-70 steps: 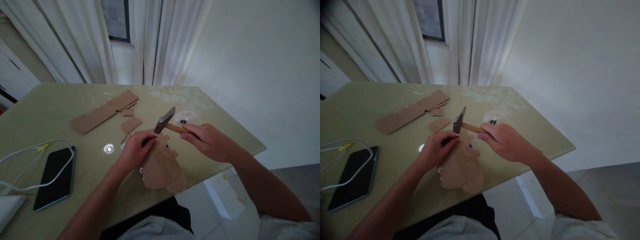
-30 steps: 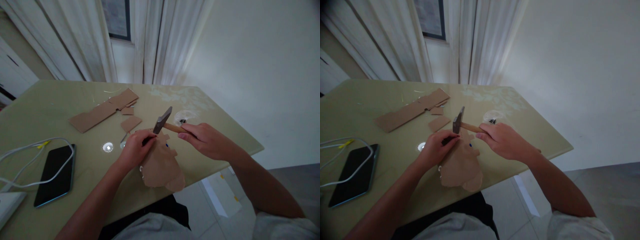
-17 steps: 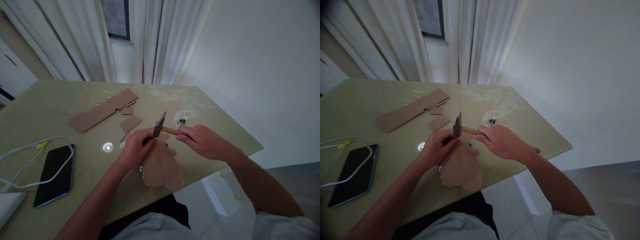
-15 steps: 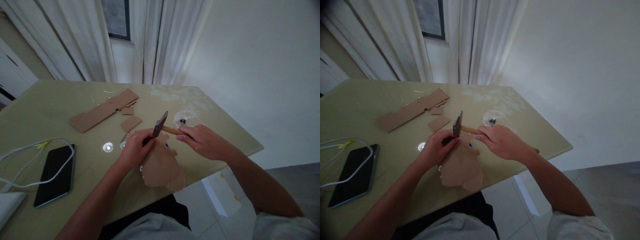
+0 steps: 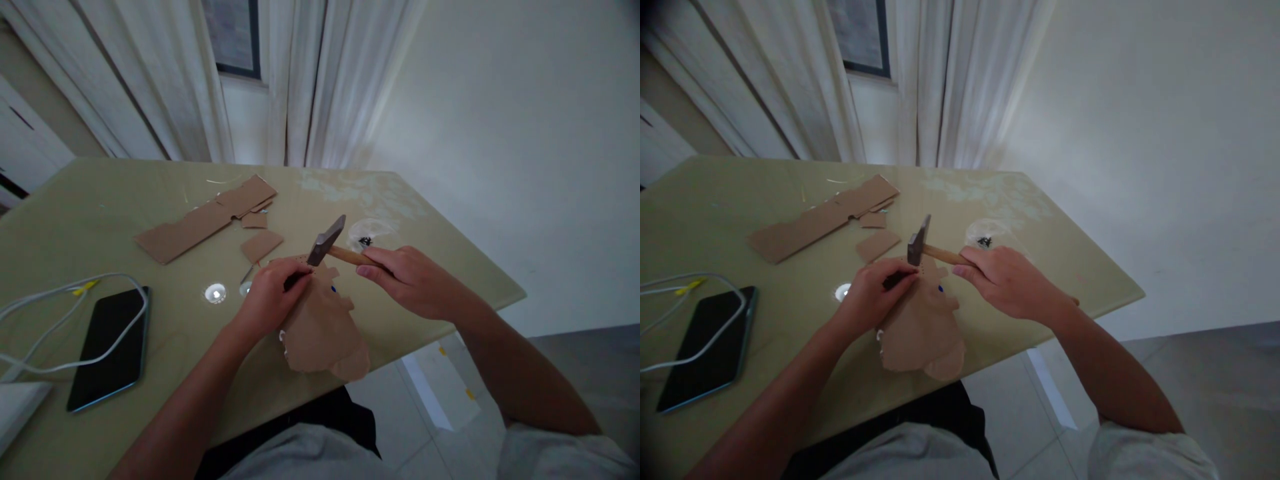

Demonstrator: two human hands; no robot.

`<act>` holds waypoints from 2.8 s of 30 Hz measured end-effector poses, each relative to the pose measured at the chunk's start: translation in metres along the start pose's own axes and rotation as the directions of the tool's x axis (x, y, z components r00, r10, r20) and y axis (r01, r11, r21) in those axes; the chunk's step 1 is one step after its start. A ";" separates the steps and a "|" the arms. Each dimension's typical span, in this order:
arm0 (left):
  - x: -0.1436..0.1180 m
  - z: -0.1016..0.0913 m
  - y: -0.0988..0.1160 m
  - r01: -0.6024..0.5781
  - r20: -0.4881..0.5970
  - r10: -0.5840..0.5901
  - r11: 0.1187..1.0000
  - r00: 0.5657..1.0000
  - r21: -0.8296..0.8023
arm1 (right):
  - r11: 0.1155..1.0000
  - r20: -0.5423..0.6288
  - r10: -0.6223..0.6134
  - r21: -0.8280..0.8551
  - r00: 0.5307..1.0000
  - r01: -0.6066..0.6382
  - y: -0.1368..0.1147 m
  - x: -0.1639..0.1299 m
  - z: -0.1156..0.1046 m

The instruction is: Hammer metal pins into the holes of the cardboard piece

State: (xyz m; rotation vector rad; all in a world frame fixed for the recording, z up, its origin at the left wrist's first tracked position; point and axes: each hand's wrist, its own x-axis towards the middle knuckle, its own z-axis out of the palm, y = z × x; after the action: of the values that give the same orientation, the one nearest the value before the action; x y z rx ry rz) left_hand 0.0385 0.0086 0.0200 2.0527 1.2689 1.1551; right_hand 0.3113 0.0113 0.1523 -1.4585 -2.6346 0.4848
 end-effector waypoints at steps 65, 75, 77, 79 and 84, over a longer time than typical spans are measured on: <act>-0.003 -0.024 -0.005 0.183 -0.238 -0.183 0.983 0.954 -0.022 | 0.874 -0.504 0.198 0.479 0.841 0.081 0.036 0.048 0.058; -0.010 -0.067 -0.055 0.598 -0.239 -0.557 0.658 0.796 0.457 | 0.556 -0.673 0.453 0.726 0.585 0.404 0.056 0.133 0.099; -0.012 -0.062 -0.057 0.585 -0.186 -0.578 0.647 0.794 0.489 | 0.584 -0.692 0.449 0.706 0.566 0.401 0.059 0.127 0.104; -0.013 -0.056 -0.057 0.584 -0.173 -0.590 0.630 0.789 0.513 | 0.620 -0.709 0.447 0.685 0.546 0.383 0.061 0.119 0.106; -0.011 -0.048 -0.060 0.572 -0.138 -0.607 0.615 0.783 0.542 | 0.617 -0.713 0.499 0.692 0.493 0.375 0.059 0.108 0.105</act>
State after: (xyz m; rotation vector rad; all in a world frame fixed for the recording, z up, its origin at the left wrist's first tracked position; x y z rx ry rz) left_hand -0.0341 0.0248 -0.0023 1.7280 2.2371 0.4194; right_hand 0.2763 0.1065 0.0266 -1.0195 -1.1992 0.5782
